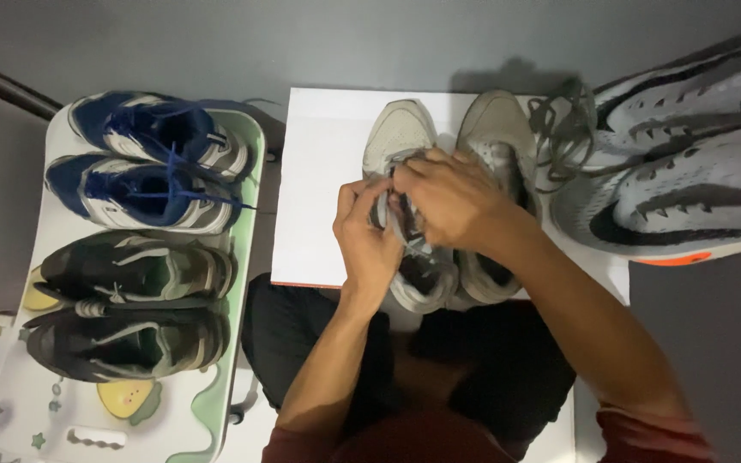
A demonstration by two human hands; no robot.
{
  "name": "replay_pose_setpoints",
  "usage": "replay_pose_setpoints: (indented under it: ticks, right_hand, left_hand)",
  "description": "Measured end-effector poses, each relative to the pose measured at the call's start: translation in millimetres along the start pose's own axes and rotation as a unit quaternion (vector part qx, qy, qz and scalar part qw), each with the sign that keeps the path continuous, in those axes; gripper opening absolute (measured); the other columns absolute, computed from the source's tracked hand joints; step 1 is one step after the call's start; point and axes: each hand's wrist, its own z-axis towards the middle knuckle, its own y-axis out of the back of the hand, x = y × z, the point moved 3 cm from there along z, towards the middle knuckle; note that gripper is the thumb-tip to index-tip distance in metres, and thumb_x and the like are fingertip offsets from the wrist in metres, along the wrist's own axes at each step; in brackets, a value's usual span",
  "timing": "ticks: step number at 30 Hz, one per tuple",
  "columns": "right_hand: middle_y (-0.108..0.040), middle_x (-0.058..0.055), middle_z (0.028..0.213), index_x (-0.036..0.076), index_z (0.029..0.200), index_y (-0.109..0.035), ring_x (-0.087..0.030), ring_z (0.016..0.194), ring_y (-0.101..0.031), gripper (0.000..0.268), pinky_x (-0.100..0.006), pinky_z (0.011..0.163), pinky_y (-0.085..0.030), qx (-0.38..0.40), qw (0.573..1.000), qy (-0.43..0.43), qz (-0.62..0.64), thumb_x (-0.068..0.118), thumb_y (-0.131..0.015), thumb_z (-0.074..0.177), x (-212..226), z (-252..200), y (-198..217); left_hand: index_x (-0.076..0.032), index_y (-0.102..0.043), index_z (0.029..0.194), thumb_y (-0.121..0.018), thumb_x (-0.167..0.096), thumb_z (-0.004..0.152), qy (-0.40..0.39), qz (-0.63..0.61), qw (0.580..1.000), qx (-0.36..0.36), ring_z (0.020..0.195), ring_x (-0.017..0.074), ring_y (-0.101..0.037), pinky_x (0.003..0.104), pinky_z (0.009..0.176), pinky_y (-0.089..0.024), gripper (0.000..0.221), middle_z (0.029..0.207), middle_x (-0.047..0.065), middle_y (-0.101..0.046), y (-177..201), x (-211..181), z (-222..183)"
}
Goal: Lacing a pair of white sneakers by threading the laces through the eyelets.
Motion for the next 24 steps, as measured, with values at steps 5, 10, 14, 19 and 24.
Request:
replay_pose_setpoints:
  ticks: [5,10,14,19,24]
  right_hand:
    - [-0.058,-0.008,0.09,0.014,0.097,-0.063,-0.03,0.091,-0.057,0.015,-0.042,0.083,-0.046,-0.097,0.994,0.028,0.034,0.022,-0.063,0.085,-22.5,-2.3,-7.5]
    - [-0.061,-0.007,0.077,0.002,0.111,-0.069,-0.015,0.065,-0.059,0.013,-0.028,0.059,-0.051,-0.213,0.899,-0.025,0.383,0.009,-0.061,0.103,-35.6,-17.9,32.1]
    - [-0.057,-0.018,0.092,-0.006,0.111,-0.068,-0.028,0.067,-0.07,0.016,-0.038,0.061,-0.062,-0.23,0.883,-0.016,0.408,0.0,-0.058,0.099,-37.0,-24.7,34.7]
    - [-0.066,-0.018,0.081,-0.009,0.099,-0.061,-0.022,0.072,-0.07,0.017,-0.034,0.065,-0.062,-0.284,0.807,-0.009,0.518,0.004,-0.052,0.108,-27.1,-22.4,53.0]
    - [-0.068,-0.016,0.088,-0.002,0.11,-0.066,-0.027,0.084,-0.068,0.023,-0.043,0.074,-0.055,-0.189,0.865,0.053,0.461,0.015,-0.062,0.095,21.6,-11.9,93.2]
  left_hand:
    - [-0.002,-0.071,0.103,-0.067,-0.006,0.094,-0.031,0.031,0.999,-0.008,0.084,0.0358,-0.068,0.037,0.069,-0.052,0.01,0.094,0.01,-0.061,5.6,-17.2,0.8]
    - [0.0,-0.071,0.098,-0.065,-0.006,0.095,-0.048,0.077,0.996,0.0,0.076,0.0367,-0.067,0.039,0.062,-0.051,0.009,0.087,0.01,-0.059,9.4,-30.1,2.0]
    - [0.0,-0.069,0.091,-0.071,-0.002,0.082,-0.082,0.133,0.987,0.033,0.072,0.0406,-0.06,0.046,0.065,-0.046,0.009,0.083,0.011,-0.054,12.1,-30.0,2.0]
    - [-0.005,-0.073,0.084,-0.07,-0.012,0.088,-0.113,0.151,0.981,0.048,0.063,0.0285,-0.059,0.038,0.066,-0.038,0.009,0.07,0.005,-0.055,8.5,-43.1,13.2]
    - [-0.004,-0.07,0.083,-0.073,-0.01,0.082,-0.146,0.109,0.982,0.055,0.066,0.033,-0.057,0.04,0.068,-0.036,0.007,0.066,0.008,-0.056,-8.2,-62.7,24.8]
